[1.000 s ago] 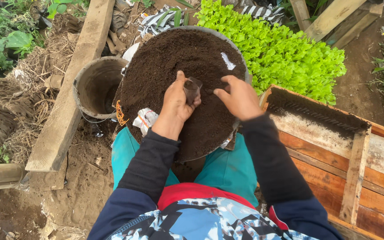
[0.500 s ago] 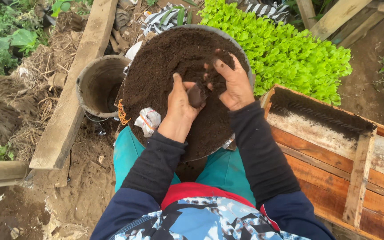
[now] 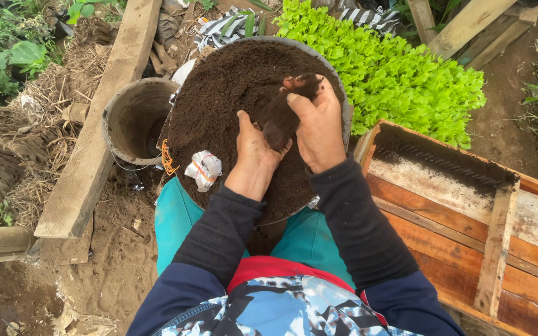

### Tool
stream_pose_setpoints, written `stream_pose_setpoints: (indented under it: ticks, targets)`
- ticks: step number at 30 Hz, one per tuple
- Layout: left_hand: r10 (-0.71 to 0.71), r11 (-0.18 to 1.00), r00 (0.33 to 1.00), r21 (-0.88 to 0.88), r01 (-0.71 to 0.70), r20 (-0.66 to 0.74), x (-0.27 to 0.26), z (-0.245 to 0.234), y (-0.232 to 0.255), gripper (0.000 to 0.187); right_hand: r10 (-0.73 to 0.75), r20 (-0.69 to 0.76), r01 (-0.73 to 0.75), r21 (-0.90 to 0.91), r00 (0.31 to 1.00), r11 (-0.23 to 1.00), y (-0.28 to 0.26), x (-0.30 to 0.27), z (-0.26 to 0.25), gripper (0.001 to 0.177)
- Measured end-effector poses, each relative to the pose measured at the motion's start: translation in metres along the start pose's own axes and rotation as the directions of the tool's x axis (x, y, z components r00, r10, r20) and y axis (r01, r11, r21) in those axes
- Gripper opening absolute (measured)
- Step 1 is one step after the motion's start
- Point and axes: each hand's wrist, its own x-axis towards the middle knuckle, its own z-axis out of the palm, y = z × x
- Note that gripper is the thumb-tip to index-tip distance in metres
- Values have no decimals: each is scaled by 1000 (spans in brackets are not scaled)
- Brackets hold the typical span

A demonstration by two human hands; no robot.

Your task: The person sits with a bucket of soil on their lap and repeatedly scoops handfuls of soil to wrap in small pieces of white paper. They then place the wrapped soil bundles into a wooden crate positioned to their right.

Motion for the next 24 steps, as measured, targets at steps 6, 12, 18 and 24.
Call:
stream_pose_setpoints:
  ticks: [6,12,18,24]
  targets:
    - [156,988,985,3,-156,-79,55,-10,-4,73,-19,70,57,-586,997,809,-10,-24,-17,35]
    - [351,934,936,77,-349,-8,28,1,-15,61,101,121,-6,-616,987,788,-7,-14,-48,22]
    - [601,585,758,506,-634,255,-22,6,-14,33,-65,-113,-29,-678,991,734,-22,16,-164,22]
    - [517,-425,228,479,-768,825,-39,-19,-1,13,-237,-400,-299,-880,886,369,10,22,-353,23]
